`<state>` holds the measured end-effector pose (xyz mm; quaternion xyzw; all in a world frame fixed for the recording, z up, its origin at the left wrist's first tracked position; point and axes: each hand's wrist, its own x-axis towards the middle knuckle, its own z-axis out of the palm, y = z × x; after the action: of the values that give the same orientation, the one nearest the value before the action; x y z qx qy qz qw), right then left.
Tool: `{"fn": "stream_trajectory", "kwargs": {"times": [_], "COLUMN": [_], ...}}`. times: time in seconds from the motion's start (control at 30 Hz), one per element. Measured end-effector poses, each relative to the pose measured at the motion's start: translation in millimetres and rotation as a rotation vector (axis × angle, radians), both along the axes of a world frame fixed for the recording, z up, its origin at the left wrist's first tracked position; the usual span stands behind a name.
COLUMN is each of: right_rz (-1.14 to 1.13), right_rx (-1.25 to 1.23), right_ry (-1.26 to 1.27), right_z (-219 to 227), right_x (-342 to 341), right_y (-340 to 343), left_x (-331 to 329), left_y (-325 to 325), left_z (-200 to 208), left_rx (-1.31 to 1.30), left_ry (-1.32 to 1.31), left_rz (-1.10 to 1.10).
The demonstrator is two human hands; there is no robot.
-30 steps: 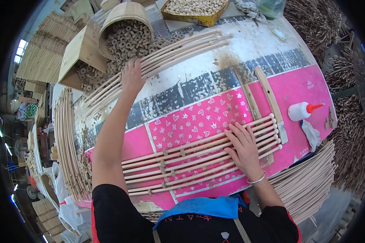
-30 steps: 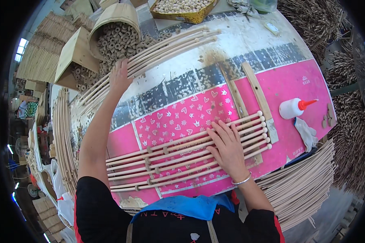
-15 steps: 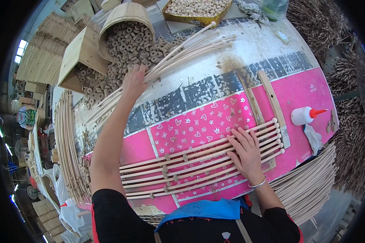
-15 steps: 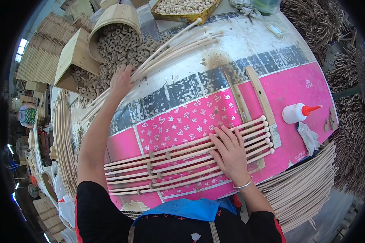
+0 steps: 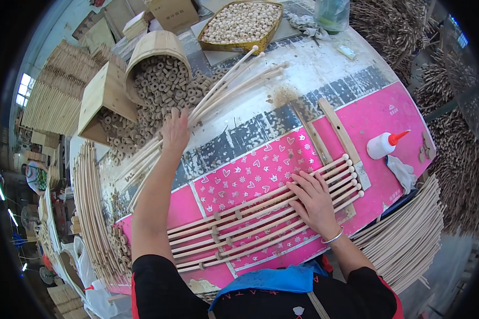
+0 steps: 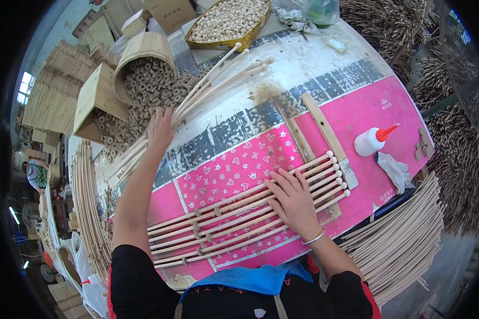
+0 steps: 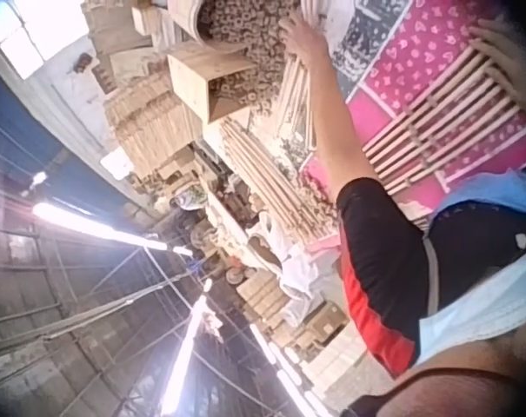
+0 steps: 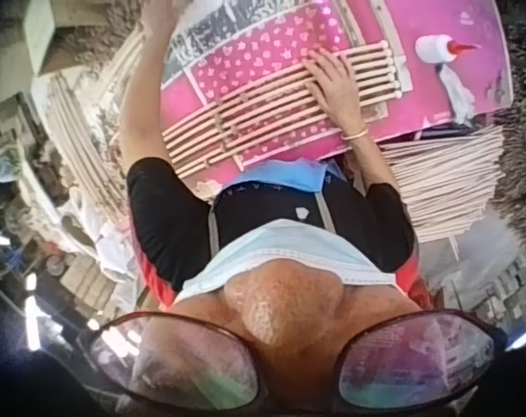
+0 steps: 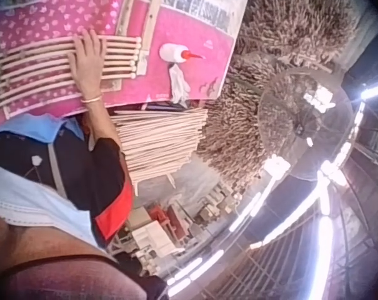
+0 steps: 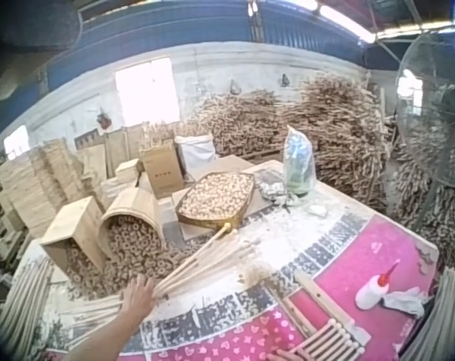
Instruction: Assembling wooden lattice structures by gluing wooden rods into circular wooden rings.
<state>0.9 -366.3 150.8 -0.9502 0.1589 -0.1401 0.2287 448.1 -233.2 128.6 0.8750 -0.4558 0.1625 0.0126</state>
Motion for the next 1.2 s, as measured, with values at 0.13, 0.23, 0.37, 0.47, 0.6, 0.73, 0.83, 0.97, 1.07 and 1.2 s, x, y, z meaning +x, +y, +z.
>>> {"fn": "stream_trajectory", "kwargs": {"times": [0.13,0.23,0.37,0.47,0.6,0.73,0.83,0.97,1.07,1.2], "right_rz": [0.008,0.015,-0.006,-0.004,0.013,0.011,0.011,-0.004,0.003,0.006], "right_rx": [-0.008,-0.005,0.000,-0.004,-0.001,0.058,0.055,0.055,0.069,0.060], "right_ry": [-0.023,-0.040,-0.080,-0.110,-0.138,-0.208,-0.225,-0.208,-0.196,-0.196], "right_z": [-3,-3,-10,-6,-14,-20,-24,-24,-26,-21], "right_x": [0,1,-6,-5,-6,-10,-8,-12,-10,-9], "right_y": [2,5,-3,-3,-5,-7,-4,-3,-3,-4], "left_x": [-2,-7,-54,-86,-125,-163,-153,-160,-157,-163], "left_y": [10,26,23,45,58,45,71,73,101,105], "left_z": [6,23,76,103,107,116,91,108,99,88], "left_rx": [-0.036,0.022,0.053,0.118,0.263,0.429,0.302,0.419,0.374,0.319], "left_ry": [-0.035,-0.049,0.084,0.239,0.573,1.009,0.964,1.058,0.875,0.758], "left_rz": [-0.060,-0.053,-0.130,-0.186,-0.194,0.035,-0.223,0.022,-0.086,-0.161]}}
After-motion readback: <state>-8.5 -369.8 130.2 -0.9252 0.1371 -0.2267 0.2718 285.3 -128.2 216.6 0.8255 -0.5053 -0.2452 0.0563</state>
